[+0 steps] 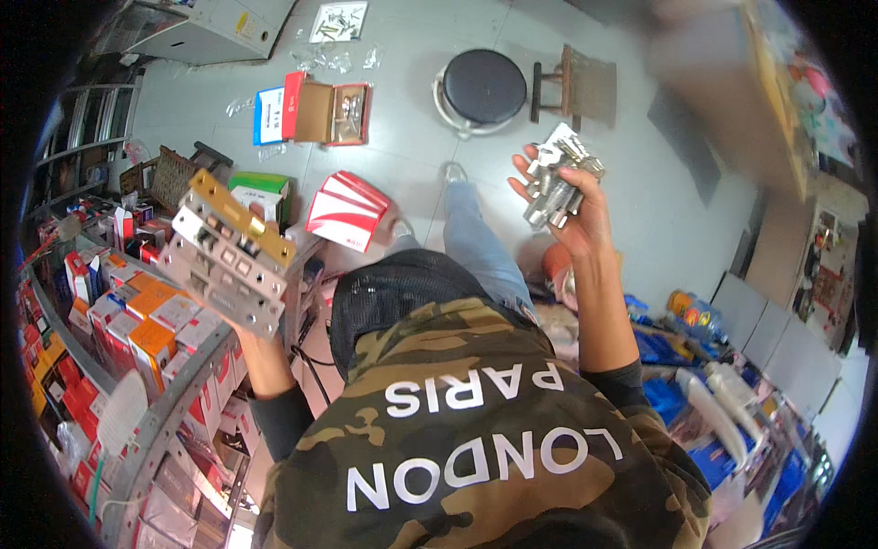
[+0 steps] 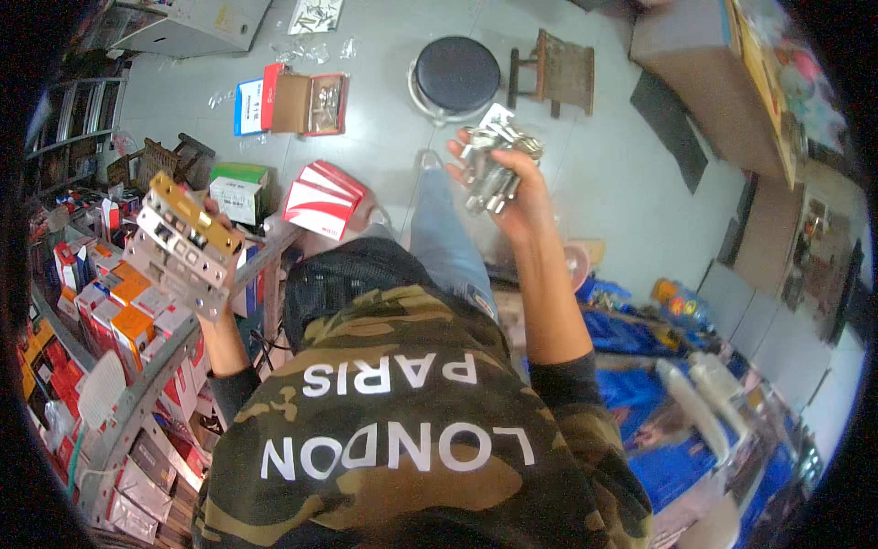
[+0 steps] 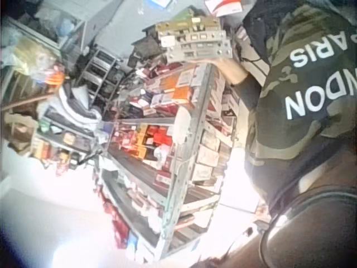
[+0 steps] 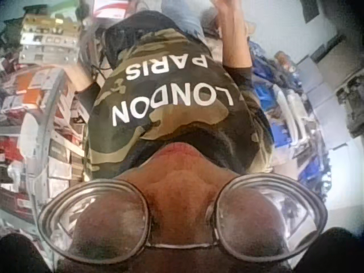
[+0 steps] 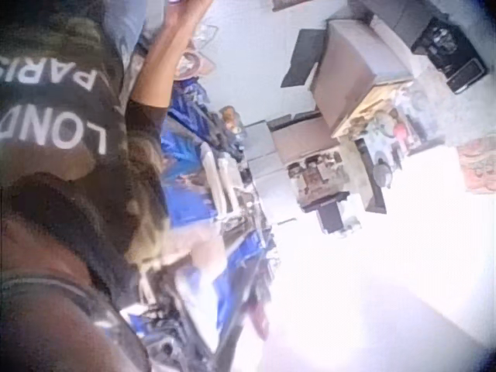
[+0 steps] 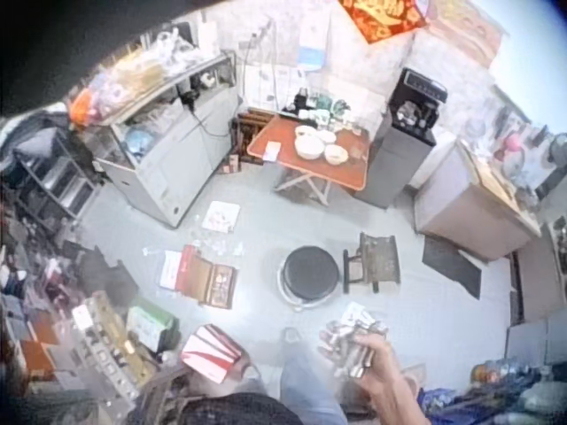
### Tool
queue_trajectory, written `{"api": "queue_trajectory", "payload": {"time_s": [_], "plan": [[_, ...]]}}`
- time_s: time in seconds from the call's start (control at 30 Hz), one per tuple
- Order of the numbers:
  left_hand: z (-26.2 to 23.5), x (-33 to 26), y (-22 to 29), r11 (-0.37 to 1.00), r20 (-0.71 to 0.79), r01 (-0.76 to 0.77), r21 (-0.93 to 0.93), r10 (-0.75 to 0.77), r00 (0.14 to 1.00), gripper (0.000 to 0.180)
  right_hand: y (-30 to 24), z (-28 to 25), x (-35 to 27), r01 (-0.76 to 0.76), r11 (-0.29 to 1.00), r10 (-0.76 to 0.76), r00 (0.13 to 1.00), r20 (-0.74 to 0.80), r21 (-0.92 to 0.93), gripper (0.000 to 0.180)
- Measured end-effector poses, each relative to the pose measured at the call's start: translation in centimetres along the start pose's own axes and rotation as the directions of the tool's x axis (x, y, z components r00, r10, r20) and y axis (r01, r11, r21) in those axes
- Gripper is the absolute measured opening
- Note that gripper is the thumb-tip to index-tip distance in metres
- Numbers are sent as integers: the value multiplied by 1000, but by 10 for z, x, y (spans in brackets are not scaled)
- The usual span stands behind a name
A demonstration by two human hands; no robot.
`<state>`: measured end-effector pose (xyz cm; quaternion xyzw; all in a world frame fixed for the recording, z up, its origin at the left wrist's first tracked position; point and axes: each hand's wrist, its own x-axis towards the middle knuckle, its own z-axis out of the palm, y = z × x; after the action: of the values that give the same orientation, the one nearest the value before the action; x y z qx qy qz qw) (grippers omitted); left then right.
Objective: The person assembles door lock hardware while seated, using a marker to label parts and boxes. They retrieve components from blue bins, place lock bodies into packaging, and handle metal plates and screws.
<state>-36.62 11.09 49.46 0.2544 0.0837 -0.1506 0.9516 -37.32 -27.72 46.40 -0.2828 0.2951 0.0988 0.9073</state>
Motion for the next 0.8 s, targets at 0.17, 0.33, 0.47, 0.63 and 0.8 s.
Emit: {"api": "queue_trajectory", "payload": {"time_s": [0.17,0.33,0.47,0.63,0.8], "plan": [[15,42,-13,983,-182,-106,-150,78,980,57,-45,57,105,-162,984,175,949,262,-70,50],[-3,84,-15,950,-234,-262,-171,219,947,61,-54,116,207,-394,918,375,822,429,-48,46],[-14,101,8,927,-320,-364,-86,320,892,64,-32,164,268,-521,853,462,719,519,-37,49],[-24,123,37,889,-423,-442,-123,356,833,61,-16,218,316,-625,779,576,680,453,-50,64],[-31,137,60,841,-304,-530,-109,479,823,74,4,274,359,-797,586,575,281,768,-147,104]]}}
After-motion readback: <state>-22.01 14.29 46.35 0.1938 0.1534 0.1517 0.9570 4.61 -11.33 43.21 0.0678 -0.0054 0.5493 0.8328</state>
